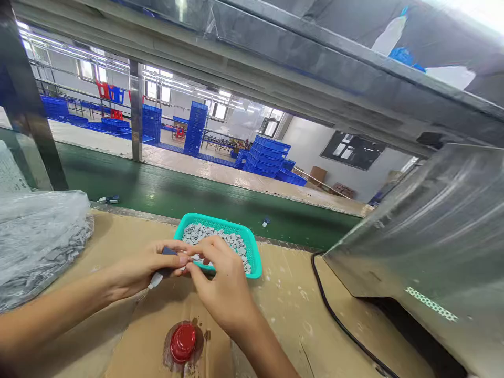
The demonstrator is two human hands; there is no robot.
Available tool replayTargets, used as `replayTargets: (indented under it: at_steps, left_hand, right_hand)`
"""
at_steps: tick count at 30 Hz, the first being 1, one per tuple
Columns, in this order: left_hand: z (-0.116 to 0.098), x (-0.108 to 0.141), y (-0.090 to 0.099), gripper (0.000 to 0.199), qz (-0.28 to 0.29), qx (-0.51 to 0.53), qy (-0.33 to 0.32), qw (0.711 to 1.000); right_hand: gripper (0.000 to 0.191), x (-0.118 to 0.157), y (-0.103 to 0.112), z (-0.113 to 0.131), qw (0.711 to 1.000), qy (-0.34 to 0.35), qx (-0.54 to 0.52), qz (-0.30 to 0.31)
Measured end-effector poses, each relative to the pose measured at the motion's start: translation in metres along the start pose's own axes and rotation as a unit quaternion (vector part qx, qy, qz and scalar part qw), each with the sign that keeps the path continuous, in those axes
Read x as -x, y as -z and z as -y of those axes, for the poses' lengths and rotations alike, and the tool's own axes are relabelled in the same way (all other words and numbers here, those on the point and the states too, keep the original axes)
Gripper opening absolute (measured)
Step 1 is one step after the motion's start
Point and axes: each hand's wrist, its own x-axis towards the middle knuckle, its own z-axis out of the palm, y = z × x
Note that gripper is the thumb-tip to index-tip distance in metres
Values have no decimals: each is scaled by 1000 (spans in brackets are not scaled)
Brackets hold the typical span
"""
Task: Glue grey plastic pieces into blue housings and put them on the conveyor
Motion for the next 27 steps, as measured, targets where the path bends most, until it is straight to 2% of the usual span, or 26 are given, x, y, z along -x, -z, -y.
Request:
replayTargets:
  at_steps: [4,10,17,22,25,27]
  left_hand:
    - [5,-5,6,13,-18,43,-20,999]
    - [10,-4,7,19,-40,81,12,996]
    - [12,-1,6,21,-19,100,12,995]
    - [10,9,-3,22,-3,89,9,996]
    - [3,13,-6,25,-5,71,-1,997]
    - [-3,13,-3,21,-26,70,-15,997]
  right_hand:
    - [10,6,-3,2,999,29,13,-11]
    - [15,6,-8,8,999,45,16,-17]
    - [15,11,-3,11,999,46,25,-14]
    - [16,15,6,15,997,63,35,-11]
    - [15,25,13,16,998,39,44,-23]
    - [13,37,15,14,999,6,39,-11]
